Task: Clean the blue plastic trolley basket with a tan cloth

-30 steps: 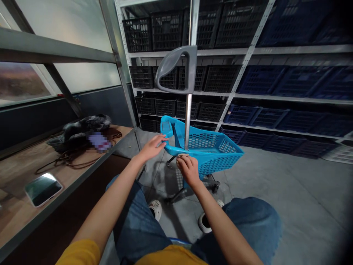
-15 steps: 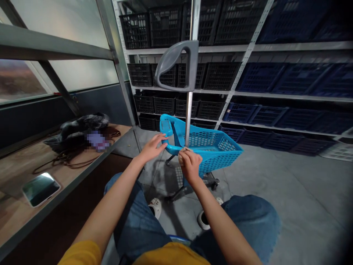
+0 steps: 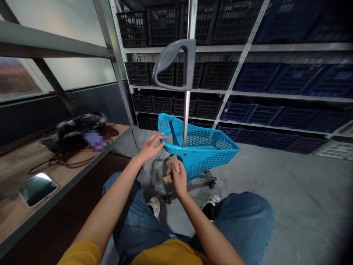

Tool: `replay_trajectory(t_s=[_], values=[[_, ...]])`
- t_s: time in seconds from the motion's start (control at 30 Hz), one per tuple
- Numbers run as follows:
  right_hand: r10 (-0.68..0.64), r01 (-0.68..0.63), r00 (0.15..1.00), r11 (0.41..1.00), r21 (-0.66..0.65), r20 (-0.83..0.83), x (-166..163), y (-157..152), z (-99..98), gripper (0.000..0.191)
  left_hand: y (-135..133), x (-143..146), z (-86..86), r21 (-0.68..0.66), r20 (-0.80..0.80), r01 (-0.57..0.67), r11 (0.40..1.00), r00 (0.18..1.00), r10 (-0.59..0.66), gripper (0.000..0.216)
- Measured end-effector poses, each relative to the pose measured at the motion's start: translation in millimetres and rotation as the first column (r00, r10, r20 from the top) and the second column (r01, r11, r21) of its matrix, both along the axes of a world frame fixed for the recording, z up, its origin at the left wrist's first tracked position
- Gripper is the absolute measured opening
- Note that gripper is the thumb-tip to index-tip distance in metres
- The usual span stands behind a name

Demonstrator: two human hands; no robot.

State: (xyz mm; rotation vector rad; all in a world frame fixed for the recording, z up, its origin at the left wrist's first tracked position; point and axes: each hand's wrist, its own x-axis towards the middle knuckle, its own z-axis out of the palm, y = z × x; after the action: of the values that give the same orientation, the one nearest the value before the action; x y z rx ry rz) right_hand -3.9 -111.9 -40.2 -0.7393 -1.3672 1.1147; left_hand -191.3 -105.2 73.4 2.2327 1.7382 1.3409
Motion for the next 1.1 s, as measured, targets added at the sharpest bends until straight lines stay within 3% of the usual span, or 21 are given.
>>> replay_trajectory(t_s=[0.03, 0.1, 0.17, 0.23, 0.37, 0.5, 0.57, 0.63, 0.67, 0.73, 0.8, 0.83, 1.0, 1.1], values=[[0.078, -0.097, 0.989, 0.984, -0.151, -0.125, -10, 0, 4.5, 0.031, 0, 0, 0.0, -0.005, 0.001, 0.002, 1.0, 1.0, -0.002, 0.028], [0.22, -0.347, 0.9, 0.884, -0.313, -0.377, -25, 9, 16.4, 0.028, 0, 1, 0.2, -0.011, 0.003, 0.006, 1.0, 1.0, -0.005, 0.028], [0.298, -0.523, 0.785, 0.788, -0.324, -0.544, -30, 23, 26.6, 0.022, 0, 1, 0.8, -0.004, 0.003, 0.008, 1.0, 1.0, -0.008, 0.028], [0.299, -0.567, 0.723, 0.772, -0.288, -0.622, -26, 35, 29.9, 0.019, -1, 0, 2.3, -0.002, -0.002, 0.012, 1.0, 1.0, -0.012, 0.028], [0.202, -0.471, 0.741, 0.836, -0.282, -0.64, 1, 39, 14.7, 0.021, -1, -1, 7.8, -0.031, -0.028, 0.026, 0.999, 0.999, -0.027, 0.027], [0.171, -0.311, 0.86, 0.923, -0.227, -0.481, 34, 25, 6.1, 0.023, 0, 1, 8.8, -0.026, -0.04, 0.022, 0.999, 0.999, -0.023, 0.026], [0.069, -0.102, 0.956, 0.989, -0.104, -0.284, 47, 21, 15.2, 0.03, 1, 3, 7.1, -0.012, -0.037, -0.002, 1.0, 0.999, 0.001, 0.027], [-0.121, 0.118, 0.993, 0.978, 0.171, 0.01, 54, 25, 29.8, 0.033, 1, 6, 5.9, -0.017, -0.043, -0.042, 0.999, 0.998, 0.041, 0.03], [-0.217, 0.149, 0.963, 0.922, 0.357, 0.159, 55, 30, 36.9, 0.033, 1, 7, 5.9, -0.025, -0.05, -0.063, 0.998, 0.997, 0.061, 0.032], [-0.341, -0.023, 0.854, 0.729, 0.684, 0.392, 54, 45, 45.7, 0.03, 0, 9, 7.5, -0.044, -0.068, -0.09, 0.995, 0.994, 0.087, 0.034], [-0.399, -0.272, 0.764, 0.513, 0.814, 0.507, 52, 64, 43.4, 0.03, -1, 10, 10.5, -0.065, -0.084, -0.091, 0.994, 0.993, 0.085, 0.033], [-0.418, -0.341, 0.743, 0.435, 0.833, 0.522, 51, 73, 37.7, 0.03, -2, 10, 12.1, -0.078, -0.09, -0.085, 0.993, 0.993, 0.078, 0.033], [-0.524, -0.459, 0.677, 0.249, 0.853, 0.517, 72, 91, -8.4, 0.028, -2, 10, 16.0, -0.129, -0.107, -0.083, 0.988, 0.992, 0.069, 0.033], [-0.591, -0.545, 0.597, 0.197, 0.815, 0.542, 81, 84, -14.3, 0.031, -2, 14, 18.1, -0.151, -0.113, -0.106, 0.983, 0.99, 0.09, 0.033]])
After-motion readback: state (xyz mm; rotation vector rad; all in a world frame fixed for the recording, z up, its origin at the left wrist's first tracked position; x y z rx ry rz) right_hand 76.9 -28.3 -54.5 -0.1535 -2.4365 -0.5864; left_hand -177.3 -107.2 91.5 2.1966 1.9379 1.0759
